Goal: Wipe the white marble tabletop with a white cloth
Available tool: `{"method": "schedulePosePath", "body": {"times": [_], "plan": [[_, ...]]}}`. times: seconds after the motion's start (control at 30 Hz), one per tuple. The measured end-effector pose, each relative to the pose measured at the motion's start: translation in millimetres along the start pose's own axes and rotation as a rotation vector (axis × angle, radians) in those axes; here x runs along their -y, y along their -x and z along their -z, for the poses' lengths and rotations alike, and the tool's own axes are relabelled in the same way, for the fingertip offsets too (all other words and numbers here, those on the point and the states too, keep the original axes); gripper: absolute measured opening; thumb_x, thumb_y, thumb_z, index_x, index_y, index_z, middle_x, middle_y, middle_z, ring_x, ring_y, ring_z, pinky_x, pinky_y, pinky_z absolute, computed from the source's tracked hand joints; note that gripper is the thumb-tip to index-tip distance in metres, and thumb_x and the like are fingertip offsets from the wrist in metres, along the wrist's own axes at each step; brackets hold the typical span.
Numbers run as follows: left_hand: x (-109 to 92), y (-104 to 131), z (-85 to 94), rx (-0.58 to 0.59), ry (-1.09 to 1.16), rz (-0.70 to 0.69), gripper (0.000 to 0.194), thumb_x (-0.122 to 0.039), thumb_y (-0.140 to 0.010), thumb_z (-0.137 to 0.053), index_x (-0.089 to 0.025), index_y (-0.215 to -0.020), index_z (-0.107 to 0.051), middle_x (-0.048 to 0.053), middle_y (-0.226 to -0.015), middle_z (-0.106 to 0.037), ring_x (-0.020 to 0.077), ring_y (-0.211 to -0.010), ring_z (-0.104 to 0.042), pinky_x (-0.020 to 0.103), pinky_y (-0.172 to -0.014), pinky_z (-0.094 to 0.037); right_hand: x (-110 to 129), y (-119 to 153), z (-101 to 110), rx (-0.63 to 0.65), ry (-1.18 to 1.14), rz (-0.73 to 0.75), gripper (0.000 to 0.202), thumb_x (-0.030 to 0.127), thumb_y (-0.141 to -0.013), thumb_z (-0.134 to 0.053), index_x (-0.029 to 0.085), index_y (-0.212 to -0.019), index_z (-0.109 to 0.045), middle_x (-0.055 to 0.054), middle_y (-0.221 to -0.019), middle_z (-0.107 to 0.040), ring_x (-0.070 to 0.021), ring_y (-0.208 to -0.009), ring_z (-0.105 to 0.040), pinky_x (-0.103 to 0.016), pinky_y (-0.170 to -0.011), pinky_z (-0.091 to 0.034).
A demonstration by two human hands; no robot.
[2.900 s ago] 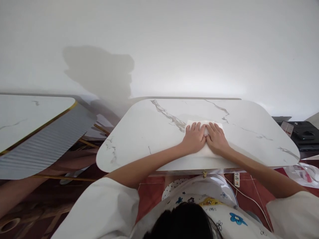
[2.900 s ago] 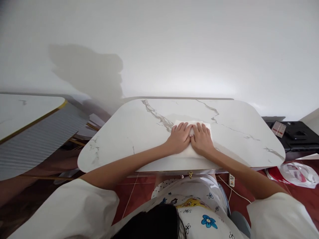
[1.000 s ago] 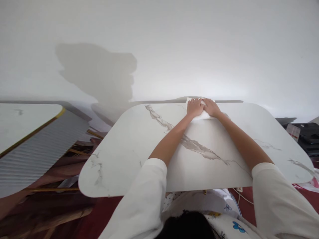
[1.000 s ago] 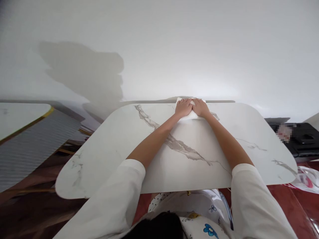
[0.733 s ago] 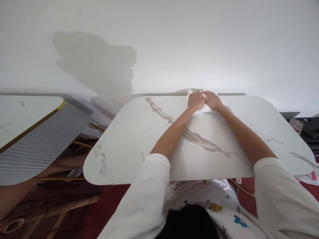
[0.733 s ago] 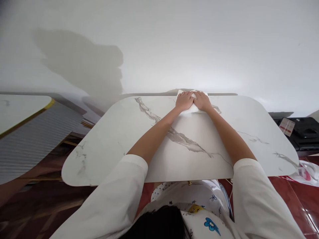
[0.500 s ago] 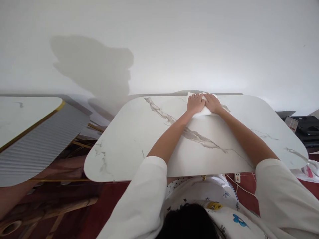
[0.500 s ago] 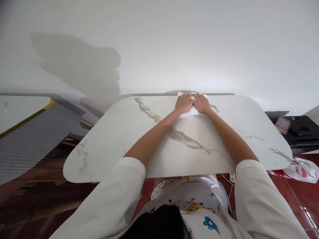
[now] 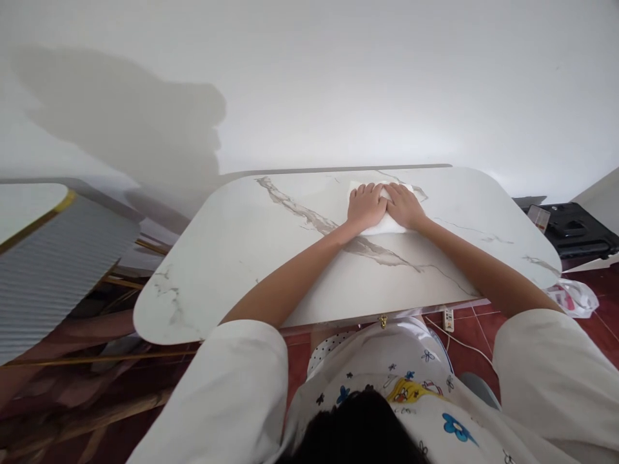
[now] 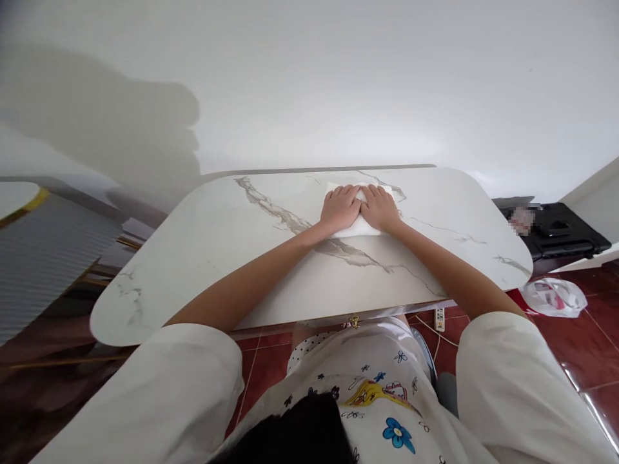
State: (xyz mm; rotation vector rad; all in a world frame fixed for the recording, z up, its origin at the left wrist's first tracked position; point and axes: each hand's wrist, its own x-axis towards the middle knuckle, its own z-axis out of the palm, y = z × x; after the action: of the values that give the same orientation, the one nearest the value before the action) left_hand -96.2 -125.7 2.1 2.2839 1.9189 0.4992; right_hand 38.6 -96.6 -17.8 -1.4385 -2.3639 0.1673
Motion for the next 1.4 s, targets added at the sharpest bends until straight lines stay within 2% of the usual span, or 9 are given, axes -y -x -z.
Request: {"method": "schedulePosePath", "body": {"times": [0.2,0.43,0.6,0.73,0.93,1.1,1.3,1.4], "plan": [[-18,39,3.9,0.029,-0.031,0.026,0.053,-0.027,-0.097,-0.026,-0.022,-0.147,-0.043,0.005,-0.152,-0.046,0.0264,-0.14,-0.036,0.044,-0.117,-0.028,16,43,12,0.045,0.004,-0.042,0.056,0.027,-0.093,-0.03,0.017,-0.147,-0.042,-0.01,-0.156,-0.042,-0.032,-0.144,-0.034,-0.052,-0.117,-0.029],[-34,95,15.6,0.159,-0.102,-0.007,0.057,-0.029,-0.098,-0.028,-0.019,-0.154,-0.033,0.007,-0.16,-0.035,0.0297,-0.147,-0.029,0.048,-0.12,-0.023,39,104,24,0.087,0.015,-0.074,0.06,0.029,-0.093,-0.031,0.012,-0.15,-0.04,-0.012,-0.159,-0.037,-0.0317,-0.148,-0.029,-0.052,-0.12,-0.026],[-43,130,23.0,0.188,-0.109,-0.026,0.058,-0.03,-0.097,-0.031,-0.022,-0.155,-0.033,0.006,-0.161,-0.033,0.0292,-0.148,-0.028,0.048,-0.121,-0.023,53,141,25,0.058,0.001,-0.105,0.06,0.032,-0.093,-0.032,0.02,-0.151,-0.04,-0.008,-0.159,-0.038,-0.0299,-0.148,-0.029,-0.054,-0.119,-0.028],[-49,149,23.9,0.191,-0.065,0.004,0.059,-0.031,-0.096,-0.032,-0.023,-0.154,-0.035,0.006,-0.161,-0.033,0.0295,-0.149,-0.028,0.05,-0.121,-0.024,58,159,26,0.072,-0.022,-0.095,0.06,0.033,-0.094,-0.032,0.023,-0.153,-0.036,-0.006,-0.159,-0.036,-0.029,-0.149,-0.027,-0.055,-0.119,-0.029],[-52,163,19.3,0.129,-0.021,0.045,0.057,-0.033,-0.097,-0.03,-0.027,-0.153,-0.037,0.004,-0.159,-0.036,0.0303,-0.148,-0.029,0.055,-0.12,-0.027,60,169,31,0.081,-0.06,-0.063,0.058,0.035,-0.097,-0.032,0.031,-0.155,-0.031,-0.001,-0.16,-0.036,-0.0267,-0.151,-0.024,-0.055,-0.12,-0.028],[-54,163,20.0,0.138,-0.03,0.061,0.056,-0.033,-0.097,-0.033,-0.027,-0.152,-0.039,0.004,-0.159,-0.037,0.03,-0.148,-0.03,0.052,-0.121,-0.027,63,172,35,0.086,-0.066,-0.056,0.058,0.034,-0.098,-0.03,0.031,-0.156,-0.03,-0.001,-0.159,-0.036,-0.025,-0.151,-0.023,-0.053,-0.121,-0.028],[-55,163,17.0,0.097,-0.037,0.052,0.058,-0.031,-0.096,-0.034,-0.027,-0.153,-0.038,0.004,-0.158,-0.039,0.0317,-0.147,-0.032,0.055,-0.12,-0.028,63,174,34,0.076,-0.046,-0.048,0.059,0.033,-0.098,-0.028,0.03,-0.157,-0.027,-0.002,-0.161,-0.032,-0.0248,-0.151,-0.022,-0.053,-0.121,-0.029],[-59,163,14.9,0.097,-0.034,0.063,0.058,-0.032,-0.095,-0.033,-0.028,-0.153,-0.038,0.004,-0.158,-0.039,0.0314,-0.147,-0.032,0.055,-0.12,-0.028,58,175,35,0.064,-0.056,-0.024,0.059,0.033,-0.098,-0.029,0.034,-0.158,-0.025,0.001,-0.16,-0.034,-0.0234,-0.151,-0.022,-0.053,-0.121,-0.03]]}}
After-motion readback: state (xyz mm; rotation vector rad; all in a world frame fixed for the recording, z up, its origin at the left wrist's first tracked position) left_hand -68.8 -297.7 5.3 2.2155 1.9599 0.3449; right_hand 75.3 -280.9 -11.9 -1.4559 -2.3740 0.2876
